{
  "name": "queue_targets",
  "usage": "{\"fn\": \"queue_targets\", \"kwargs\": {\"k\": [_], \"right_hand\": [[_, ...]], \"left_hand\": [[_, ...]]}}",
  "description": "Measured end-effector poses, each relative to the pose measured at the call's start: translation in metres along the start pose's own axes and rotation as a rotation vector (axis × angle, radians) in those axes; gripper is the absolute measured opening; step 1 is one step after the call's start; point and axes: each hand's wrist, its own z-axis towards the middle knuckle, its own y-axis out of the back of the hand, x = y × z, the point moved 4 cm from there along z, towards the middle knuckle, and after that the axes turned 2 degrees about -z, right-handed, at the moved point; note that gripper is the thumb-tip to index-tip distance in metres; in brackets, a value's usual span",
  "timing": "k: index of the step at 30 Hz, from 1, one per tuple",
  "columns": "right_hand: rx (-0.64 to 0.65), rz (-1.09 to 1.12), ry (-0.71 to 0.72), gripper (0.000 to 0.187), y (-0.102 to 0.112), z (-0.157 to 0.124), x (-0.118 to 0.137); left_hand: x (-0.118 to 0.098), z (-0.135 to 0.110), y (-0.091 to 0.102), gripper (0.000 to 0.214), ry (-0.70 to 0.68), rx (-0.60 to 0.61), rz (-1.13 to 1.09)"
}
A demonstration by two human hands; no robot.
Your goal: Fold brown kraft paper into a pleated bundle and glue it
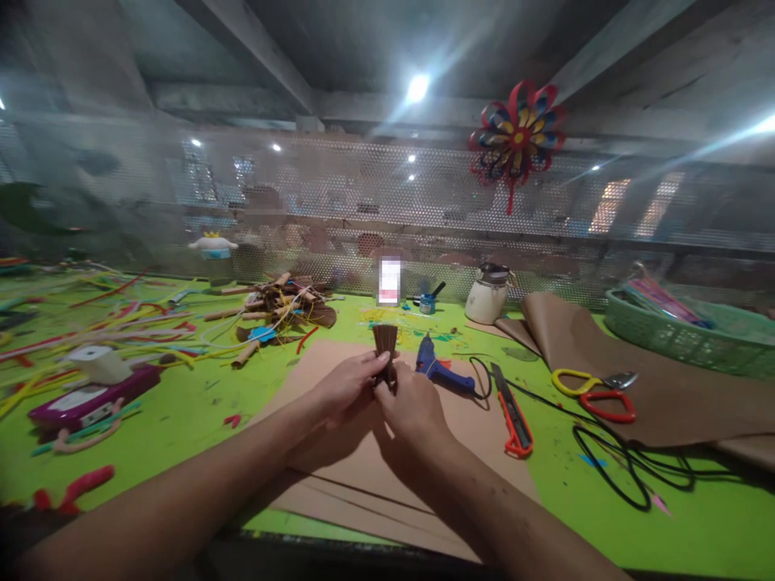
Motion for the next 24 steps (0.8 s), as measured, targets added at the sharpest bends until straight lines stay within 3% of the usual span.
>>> {"fn": "queue_targets", "kwargs": {"k": [4, 8, 12, 17, 24], "right_hand": [[-0.019, -0.003, 0.039, 0.011, 0.003, -0.001, 0.002], [-0.041, 0.024, 0.051, 0.014, 0.006, 0.0, 0.003], [-0.027, 0.074, 0.049, 0.016, 0.006, 0.002, 0.001], [0.017, 0.125, -0.002, 0.019, 0.002, 0.004, -0.006], [0.075, 0.299, 0.034, 0.024, -0.005, 0.002, -0.002]], "left_hand": [[-0.007, -0.004, -0.004, 0.025, 0.008, -0.038, 0.133], [-0.013, -0.001, 0.0, 0.019, -0.093, -0.075, 0.194], [-0.018, 0.0, 0.001, 0.014, -0.175, -0.024, 0.294], [-0.02, -0.002, -0.001, 0.017, -0.15, 0.029, 0.245], [-0.02, -0.002, 0.0, 0.018, -0.117, -0.027, 0.188]]}}
